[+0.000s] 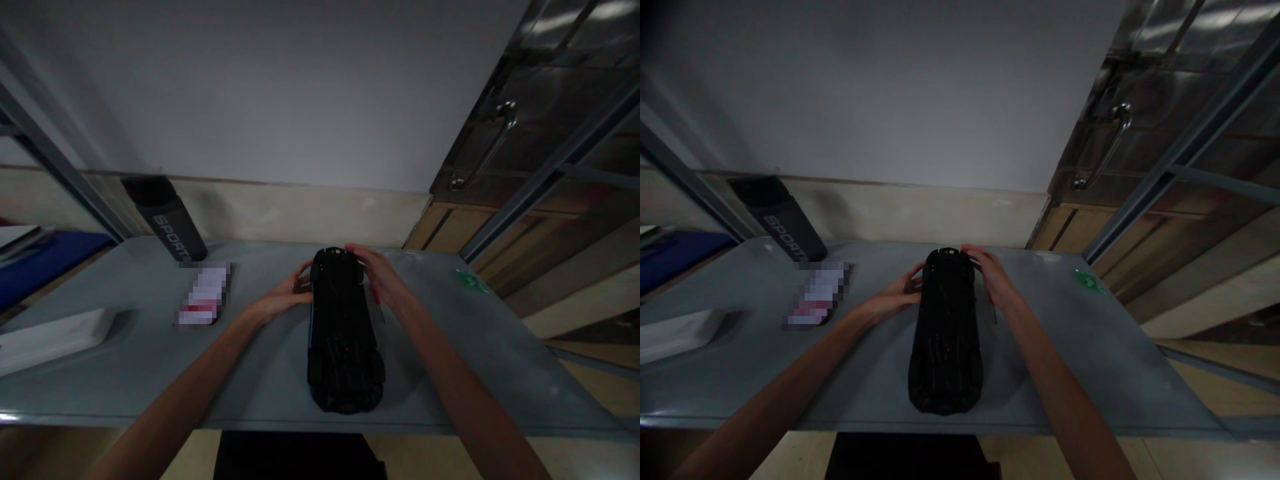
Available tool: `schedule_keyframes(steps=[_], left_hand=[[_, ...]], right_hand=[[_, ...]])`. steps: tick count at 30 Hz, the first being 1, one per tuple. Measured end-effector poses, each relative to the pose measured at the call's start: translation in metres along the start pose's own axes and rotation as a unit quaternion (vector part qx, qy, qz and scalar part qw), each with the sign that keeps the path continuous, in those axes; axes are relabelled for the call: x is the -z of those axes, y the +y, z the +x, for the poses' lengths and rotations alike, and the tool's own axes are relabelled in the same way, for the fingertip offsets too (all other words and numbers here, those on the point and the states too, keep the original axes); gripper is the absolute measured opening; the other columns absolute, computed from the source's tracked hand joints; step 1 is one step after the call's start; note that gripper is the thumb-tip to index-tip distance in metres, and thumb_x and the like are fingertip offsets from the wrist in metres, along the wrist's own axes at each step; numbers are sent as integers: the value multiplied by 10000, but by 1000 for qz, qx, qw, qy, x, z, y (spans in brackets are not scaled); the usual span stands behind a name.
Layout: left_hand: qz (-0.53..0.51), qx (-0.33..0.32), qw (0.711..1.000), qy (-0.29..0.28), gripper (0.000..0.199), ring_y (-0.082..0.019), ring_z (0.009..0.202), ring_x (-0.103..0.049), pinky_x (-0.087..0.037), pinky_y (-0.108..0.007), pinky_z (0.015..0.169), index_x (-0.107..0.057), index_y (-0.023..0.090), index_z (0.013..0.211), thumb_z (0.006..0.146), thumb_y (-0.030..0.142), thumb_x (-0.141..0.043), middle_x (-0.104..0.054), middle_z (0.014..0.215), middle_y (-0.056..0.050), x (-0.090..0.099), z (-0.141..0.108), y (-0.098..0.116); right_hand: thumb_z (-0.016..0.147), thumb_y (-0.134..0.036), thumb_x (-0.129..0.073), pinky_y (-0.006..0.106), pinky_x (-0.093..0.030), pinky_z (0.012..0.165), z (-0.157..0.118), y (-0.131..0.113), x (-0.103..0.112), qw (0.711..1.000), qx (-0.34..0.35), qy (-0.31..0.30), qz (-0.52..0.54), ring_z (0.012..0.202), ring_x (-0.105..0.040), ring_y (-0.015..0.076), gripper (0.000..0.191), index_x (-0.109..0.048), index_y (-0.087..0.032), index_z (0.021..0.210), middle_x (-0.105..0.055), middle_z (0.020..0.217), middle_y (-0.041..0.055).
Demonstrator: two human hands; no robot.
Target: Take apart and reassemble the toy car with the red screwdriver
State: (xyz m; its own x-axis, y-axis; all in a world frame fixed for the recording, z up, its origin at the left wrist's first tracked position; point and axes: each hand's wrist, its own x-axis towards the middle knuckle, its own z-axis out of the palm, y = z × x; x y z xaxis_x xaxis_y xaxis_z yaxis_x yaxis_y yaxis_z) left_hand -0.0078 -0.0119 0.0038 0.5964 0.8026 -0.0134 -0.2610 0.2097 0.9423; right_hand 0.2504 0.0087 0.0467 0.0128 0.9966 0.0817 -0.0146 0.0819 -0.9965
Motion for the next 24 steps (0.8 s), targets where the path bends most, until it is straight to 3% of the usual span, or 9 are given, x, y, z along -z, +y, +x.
schedule_keyframes(steps=[3,5,7,9,12,19,24], left_hand=[[3,0,1000,6,1046,-320,1395,-577,-458,-451,1153,-445,368,1623,726,195,-954,-625,1512,-84,0,1,-1],[2,2,1000,7,1072,-305,1356,-604,-470,-457,1140,-444,378,1617,699,208,-970,-628,1498,-88,1,2,-2],[2,-1,1000,4,1086,-307,1338,-612,-472,-468,1135,-444,368,1616,681,229,-980,-639,1480,-102,2,2,-3],[12,-13,1000,8,1054,-322,1356,-598,-459,-489,1147,-448,342,1617,703,244,-963,-654,1462,-116,2,1,-4],[32,-33,999,25,976,-356,1426,-547,-417,-519,1183,-463,315,1612,750,227,-914,-658,1474,-109,0,-1,-4],[49,-55,997,34,864,-411,1495,-495,-406,-496,1188,-539,253,1544,747,202,-869,-688,1427,-97,-11,-5,4],[57,-57,996,41,779,-406,1491,-502,-430,-467,1176,-597,244,1467,740,211,-874,-714,1371,-90,-11,-4,3]], right_hand=[[870,-456,-669,550,-407,1185,-18,-17,-8,988,93,39,-118,1304,-615,327,267,-760,-298,1065,-741,1291,90],[867,-369,-701,553,-326,1258,-41,-33,-19,975,144,25,-167,1381,-552,318,324,-751,-301,1179,-698,1376,75],[939,-313,-638,582,-305,1277,-69,-47,-34,911,246,-29,-330,1459,-487,329,426,-689,-258,1359,-633,1484,114],[946,-308,-662,590,-314,1286,-93,-54,-49,853,289,-88,-426,1550,-389,344,561,-593,-222,1496,-541,1599,145],[893,-300,-729,607,-333,1292,-113,-53,-63,806,302,-159,-483,1606,-312,349,770,-454,-247,1611,-457,1674,140],[851,-220,-698,624,-297,1311,-113,-45,-75,787,302,-158,-514,1617,-284,369,821,-418,-194,1623,-428,1680,191],[849,-152,-643,670,-308,1291,-108,-39,-79,791,300,-143,-514,1618,-282,381,855,-365,-243,1652,-433,1680,175]])
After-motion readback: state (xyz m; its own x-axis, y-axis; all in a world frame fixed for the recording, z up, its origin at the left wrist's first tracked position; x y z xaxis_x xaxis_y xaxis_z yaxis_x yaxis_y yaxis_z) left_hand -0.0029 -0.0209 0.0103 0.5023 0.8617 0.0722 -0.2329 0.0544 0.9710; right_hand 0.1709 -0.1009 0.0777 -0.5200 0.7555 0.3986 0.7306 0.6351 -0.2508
